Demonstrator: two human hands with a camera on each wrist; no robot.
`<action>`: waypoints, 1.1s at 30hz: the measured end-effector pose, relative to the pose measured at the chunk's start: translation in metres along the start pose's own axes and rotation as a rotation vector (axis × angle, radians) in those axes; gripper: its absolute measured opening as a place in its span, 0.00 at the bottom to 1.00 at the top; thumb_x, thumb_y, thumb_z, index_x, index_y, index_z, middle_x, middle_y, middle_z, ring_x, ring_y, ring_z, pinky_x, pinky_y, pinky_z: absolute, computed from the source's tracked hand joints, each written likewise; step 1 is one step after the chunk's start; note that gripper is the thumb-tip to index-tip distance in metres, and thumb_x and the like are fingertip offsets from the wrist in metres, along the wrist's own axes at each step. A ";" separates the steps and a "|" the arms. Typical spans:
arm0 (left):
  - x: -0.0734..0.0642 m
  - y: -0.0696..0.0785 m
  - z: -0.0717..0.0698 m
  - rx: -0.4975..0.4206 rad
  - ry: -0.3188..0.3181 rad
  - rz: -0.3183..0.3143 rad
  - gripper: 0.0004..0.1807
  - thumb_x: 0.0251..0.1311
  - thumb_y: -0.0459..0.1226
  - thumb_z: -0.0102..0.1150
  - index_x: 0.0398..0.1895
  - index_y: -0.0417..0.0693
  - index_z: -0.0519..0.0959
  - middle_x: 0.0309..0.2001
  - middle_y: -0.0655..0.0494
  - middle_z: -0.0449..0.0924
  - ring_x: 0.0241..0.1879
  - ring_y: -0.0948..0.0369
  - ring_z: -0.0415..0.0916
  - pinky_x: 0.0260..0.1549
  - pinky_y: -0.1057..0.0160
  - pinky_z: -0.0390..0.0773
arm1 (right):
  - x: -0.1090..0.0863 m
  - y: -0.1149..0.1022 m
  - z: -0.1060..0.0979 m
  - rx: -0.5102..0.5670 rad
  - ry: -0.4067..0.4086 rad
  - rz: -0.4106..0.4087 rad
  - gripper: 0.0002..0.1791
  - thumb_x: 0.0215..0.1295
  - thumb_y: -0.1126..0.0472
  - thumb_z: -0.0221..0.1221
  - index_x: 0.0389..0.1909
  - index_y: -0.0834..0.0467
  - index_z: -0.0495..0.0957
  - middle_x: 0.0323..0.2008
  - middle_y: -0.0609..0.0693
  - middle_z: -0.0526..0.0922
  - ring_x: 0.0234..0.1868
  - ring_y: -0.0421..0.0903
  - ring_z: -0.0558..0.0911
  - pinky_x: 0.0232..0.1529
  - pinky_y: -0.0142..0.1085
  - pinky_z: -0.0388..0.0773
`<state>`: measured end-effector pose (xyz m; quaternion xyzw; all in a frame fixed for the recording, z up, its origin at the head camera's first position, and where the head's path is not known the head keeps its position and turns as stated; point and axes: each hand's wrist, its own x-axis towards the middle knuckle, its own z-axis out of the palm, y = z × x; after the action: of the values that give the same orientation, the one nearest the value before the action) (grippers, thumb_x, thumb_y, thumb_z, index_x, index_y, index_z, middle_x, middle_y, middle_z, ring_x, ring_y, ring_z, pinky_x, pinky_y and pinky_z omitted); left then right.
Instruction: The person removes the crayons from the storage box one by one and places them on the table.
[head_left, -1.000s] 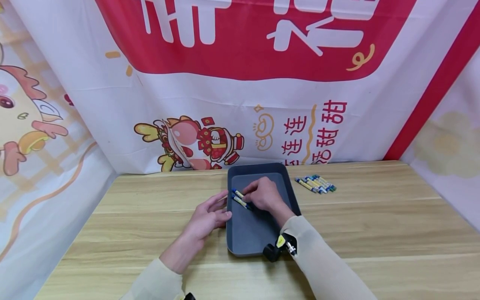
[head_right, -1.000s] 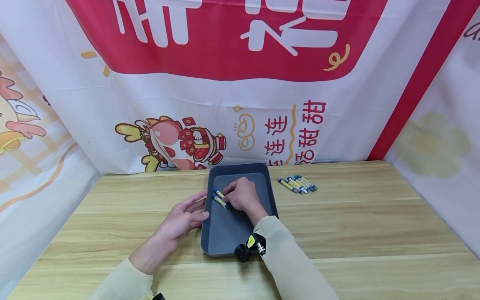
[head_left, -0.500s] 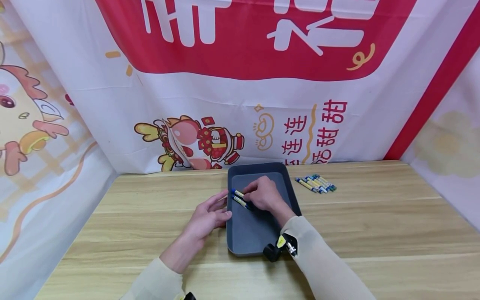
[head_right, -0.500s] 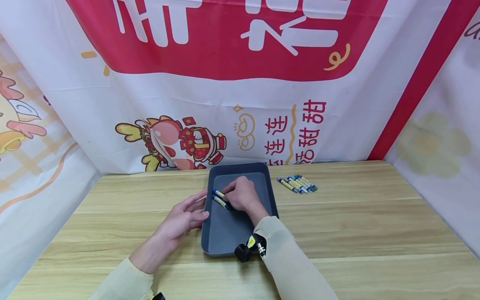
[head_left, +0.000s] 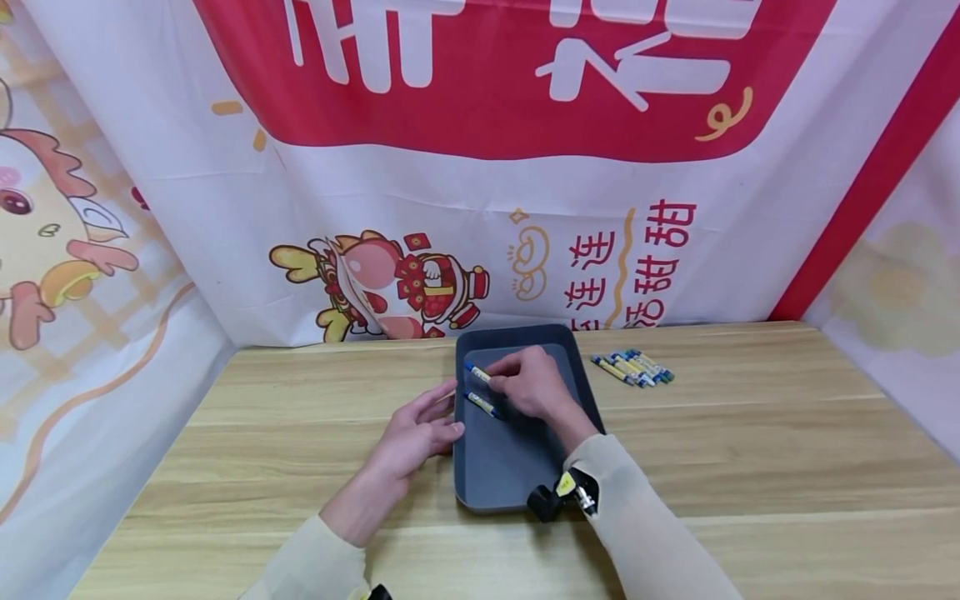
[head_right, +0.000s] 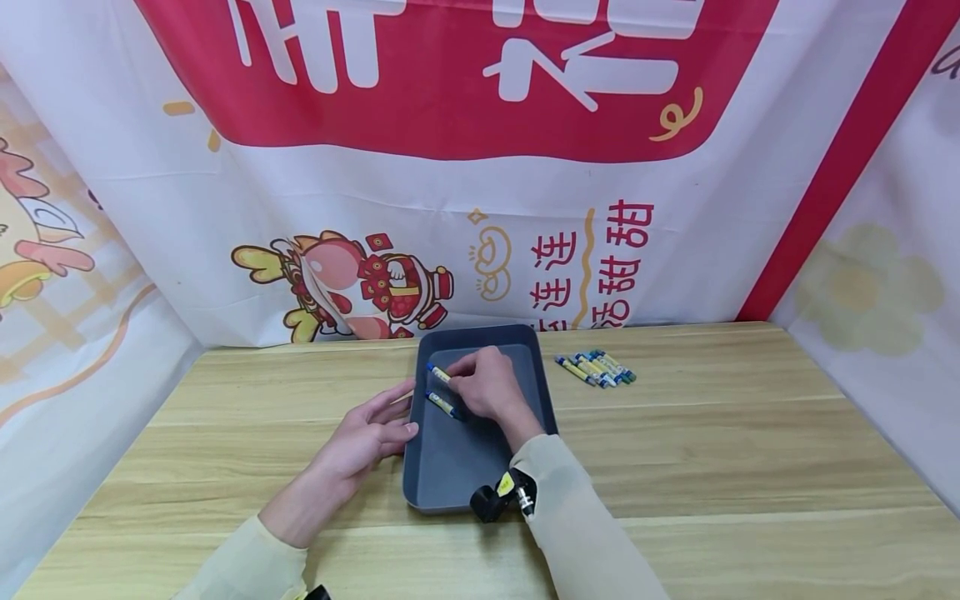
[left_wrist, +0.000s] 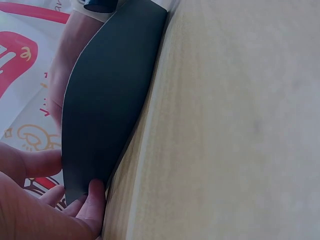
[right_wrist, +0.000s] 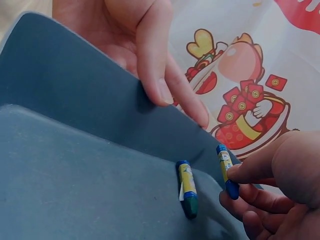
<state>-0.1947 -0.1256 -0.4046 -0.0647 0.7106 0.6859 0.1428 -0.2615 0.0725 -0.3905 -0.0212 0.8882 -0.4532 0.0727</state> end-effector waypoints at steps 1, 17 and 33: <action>0.000 0.000 0.000 0.001 0.000 -0.002 0.35 0.69 0.29 0.63 0.79 0.57 0.71 0.77 0.41 0.71 0.70 0.47 0.77 0.53 0.58 0.86 | 0.000 0.000 0.000 0.002 0.002 -0.003 0.09 0.73 0.58 0.67 0.49 0.50 0.92 0.49 0.51 0.89 0.46 0.48 0.83 0.49 0.41 0.82; 0.004 -0.001 0.000 0.015 0.020 -0.034 0.35 0.70 0.30 0.64 0.78 0.60 0.72 0.76 0.44 0.73 0.67 0.47 0.81 0.58 0.54 0.86 | -0.005 -0.003 -0.011 -0.006 0.056 -0.026 0.09 0.73 0.57 0.67 0.49 0.48 0.92 0.52 0.50 0.89 0.46 0.48 0.83 0.48 0.40 0.83; 0.001 0.002 0.001 0.021 0.017 -0.046 0.35 0.70 0.31 0.64 0.78 0.62 0.71 0.77 0.44 0.71 0.70 0.46 0.79 0.61 0.51 0.84 | -0.005 -0.002 -0.012 -0.016 0.058 -0.025 0.12 0.76 0.59 0.64 0.55 0.50 0.90 0.55 0.51 0.88 0.49 0.49 0.83 0.54 0.44 0.82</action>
<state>-0.1961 -0.1246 -0.4029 -0.0854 0.7174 0.6743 0.1530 -0.2584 0.0813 -0.3815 -0.0199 0.8931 -0.4475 0.0410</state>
